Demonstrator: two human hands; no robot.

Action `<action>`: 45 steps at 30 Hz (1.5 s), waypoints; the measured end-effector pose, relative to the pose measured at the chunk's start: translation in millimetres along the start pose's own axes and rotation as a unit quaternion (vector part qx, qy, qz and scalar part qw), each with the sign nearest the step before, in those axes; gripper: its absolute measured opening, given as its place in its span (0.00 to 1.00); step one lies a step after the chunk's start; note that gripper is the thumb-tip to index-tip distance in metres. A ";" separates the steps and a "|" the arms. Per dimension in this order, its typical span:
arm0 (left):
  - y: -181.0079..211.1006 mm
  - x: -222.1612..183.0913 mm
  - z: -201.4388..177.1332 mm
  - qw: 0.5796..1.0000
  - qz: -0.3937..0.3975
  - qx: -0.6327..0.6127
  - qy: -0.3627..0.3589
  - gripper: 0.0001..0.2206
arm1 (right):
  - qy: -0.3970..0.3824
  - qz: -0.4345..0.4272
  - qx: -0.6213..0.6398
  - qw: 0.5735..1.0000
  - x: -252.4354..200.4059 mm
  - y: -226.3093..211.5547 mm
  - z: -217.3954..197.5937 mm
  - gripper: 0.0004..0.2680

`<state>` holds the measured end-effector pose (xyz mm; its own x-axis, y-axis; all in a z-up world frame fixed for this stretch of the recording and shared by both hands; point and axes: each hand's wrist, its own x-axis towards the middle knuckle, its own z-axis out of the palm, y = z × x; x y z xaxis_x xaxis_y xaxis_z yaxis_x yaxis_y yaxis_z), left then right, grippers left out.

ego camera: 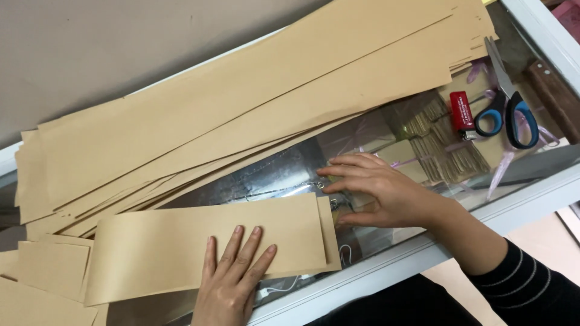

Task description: Cutting and folding brown paper strips into smaller rectangular pieces

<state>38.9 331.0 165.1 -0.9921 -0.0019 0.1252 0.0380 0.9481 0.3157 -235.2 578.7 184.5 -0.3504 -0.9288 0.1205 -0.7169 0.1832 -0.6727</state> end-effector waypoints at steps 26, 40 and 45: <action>13.3 11.7 -1.8 0.998 0.033 -0.030 -0.050 0.24 | 0.016 0.006 -0.003 1.000 0.5 -1.5 0.0 0.20; 15.6 12.8 -5.5 0.998 0.039 -0.026 -0.046 0.26 | 0.000 0.029 0.006 1.000 1.1 -0.8 -0.6 0.20; 14.1 11.6 -2.7 0.997 0.031 -0.034 -0.060 0.25 | 0.006 0.022 0.006 1.000 1.8 0.2 0.7 0.20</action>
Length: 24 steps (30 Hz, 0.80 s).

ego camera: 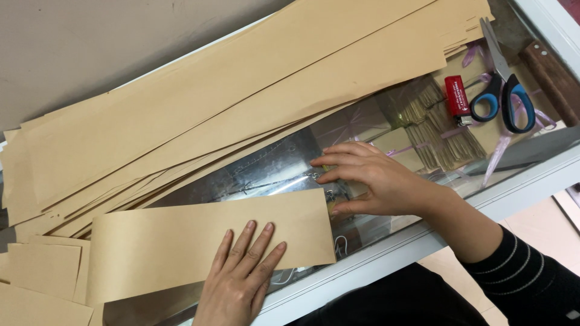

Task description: Cutting and folding brown paper strips into smaller rectangular pieces

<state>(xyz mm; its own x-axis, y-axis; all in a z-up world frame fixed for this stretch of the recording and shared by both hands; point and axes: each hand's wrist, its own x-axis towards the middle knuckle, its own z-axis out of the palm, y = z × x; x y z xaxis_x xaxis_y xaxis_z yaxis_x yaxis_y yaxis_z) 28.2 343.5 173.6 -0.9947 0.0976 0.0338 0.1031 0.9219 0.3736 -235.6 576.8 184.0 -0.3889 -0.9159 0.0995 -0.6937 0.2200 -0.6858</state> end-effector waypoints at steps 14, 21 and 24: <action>-1.3 -0.6 1.2 1.000 0.001 -0.003 -0.014 0.25 | -0.003 0.006 0.006 1.000 0.4 0.3 -0.3 0.20; -0.4 -0.1 -0.8 1.000 0.008 -0.002 -0.005 0.25 | -0.003 0.004 0.009 1.000 0.3 0.3 -1.1 0.20; 0.5 0.5 -1.5 1.000 0.008 -0.004 -0.003 0.25 | -0.006 0.010 0.010 1.000 0.3 0.1 -1.6 0.19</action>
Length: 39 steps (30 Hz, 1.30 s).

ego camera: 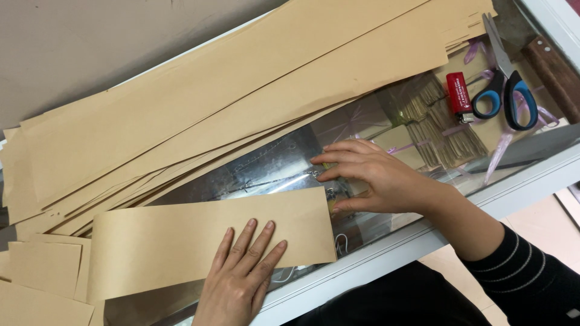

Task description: Cutting and folding brown paper strips into smaller rectangular pieces

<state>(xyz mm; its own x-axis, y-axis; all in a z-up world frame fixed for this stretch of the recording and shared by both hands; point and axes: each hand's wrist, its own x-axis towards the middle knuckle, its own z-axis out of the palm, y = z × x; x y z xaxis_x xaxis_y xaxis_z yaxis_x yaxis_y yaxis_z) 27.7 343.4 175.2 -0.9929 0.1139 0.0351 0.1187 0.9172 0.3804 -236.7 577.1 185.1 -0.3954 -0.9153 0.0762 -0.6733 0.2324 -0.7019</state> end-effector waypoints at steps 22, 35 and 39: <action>-0.2 2.0 -1.8 1.000 -0.007 -0.006 -0.010 0.22 | 0.000 -0.003 -0.005 1.000 0.0 3.6 2.2 0.20; 9.2 10.6 -13.0 0.998 -0.042 -0.049 -0.015 0.18 | 0.004 -0.009 -0.003 1.000 -1.2 2.0 1.3 0.20; 18.9 16.8 -16.0 0.996 -0.062 -0.058 0.002 0.16 | 0.018 -0.024 0.002 1.000 -2.3 -1.4 -0.5 0.18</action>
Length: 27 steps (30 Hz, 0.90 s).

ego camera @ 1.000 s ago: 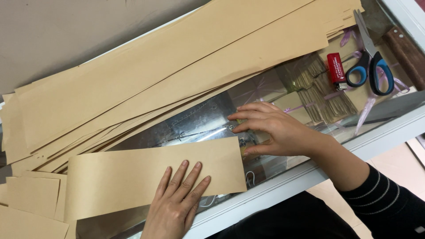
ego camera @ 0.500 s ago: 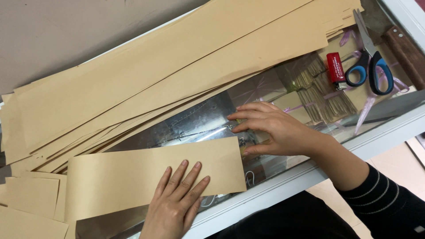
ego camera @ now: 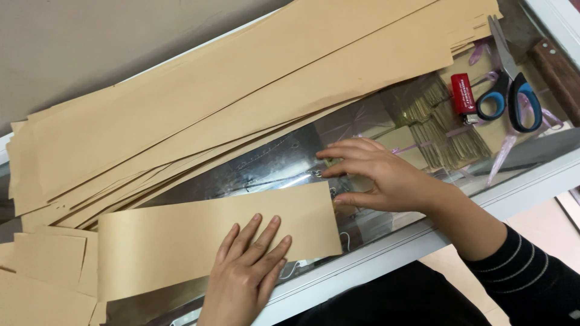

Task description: Cutting and folding brown paper strips into smaller rectangular pieces

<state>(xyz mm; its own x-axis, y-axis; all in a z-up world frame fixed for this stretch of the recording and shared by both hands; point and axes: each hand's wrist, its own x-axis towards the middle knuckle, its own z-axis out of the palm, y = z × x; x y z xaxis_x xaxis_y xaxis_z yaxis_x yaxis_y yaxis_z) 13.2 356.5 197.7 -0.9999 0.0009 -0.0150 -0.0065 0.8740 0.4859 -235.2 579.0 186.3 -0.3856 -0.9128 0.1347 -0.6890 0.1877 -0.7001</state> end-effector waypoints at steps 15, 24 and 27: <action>54.5 41.0 29.7 0.994 -0.006 0.034 0.107 0.17 | 0.019 -0.008 -0.042 0.999 -0.6 -3.0 -1.0 0.30; 6.0 20.0 29.6 0.979 -0.055 0.182 0.070 0.30 | 0.023 -0.028 -0.110 0.993 -0.4 3.1 4.3 0.30; -18.5 8.1 24.5 0.958 -0.100 0.255 0.081 0.33 | 0.017 -0.021 -0.104 0.994 0.3 0.7 3.8 0.31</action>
<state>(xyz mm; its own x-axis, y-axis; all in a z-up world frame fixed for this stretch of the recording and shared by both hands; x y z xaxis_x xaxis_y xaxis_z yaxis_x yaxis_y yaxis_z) 5.5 352.3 167.2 -0.9688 -0.2301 0.0921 -0.2315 0.9728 -0.0044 -233.5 577.5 183.1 -0.3720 -0.9094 0.1860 -0.8150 0.2240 -0.5344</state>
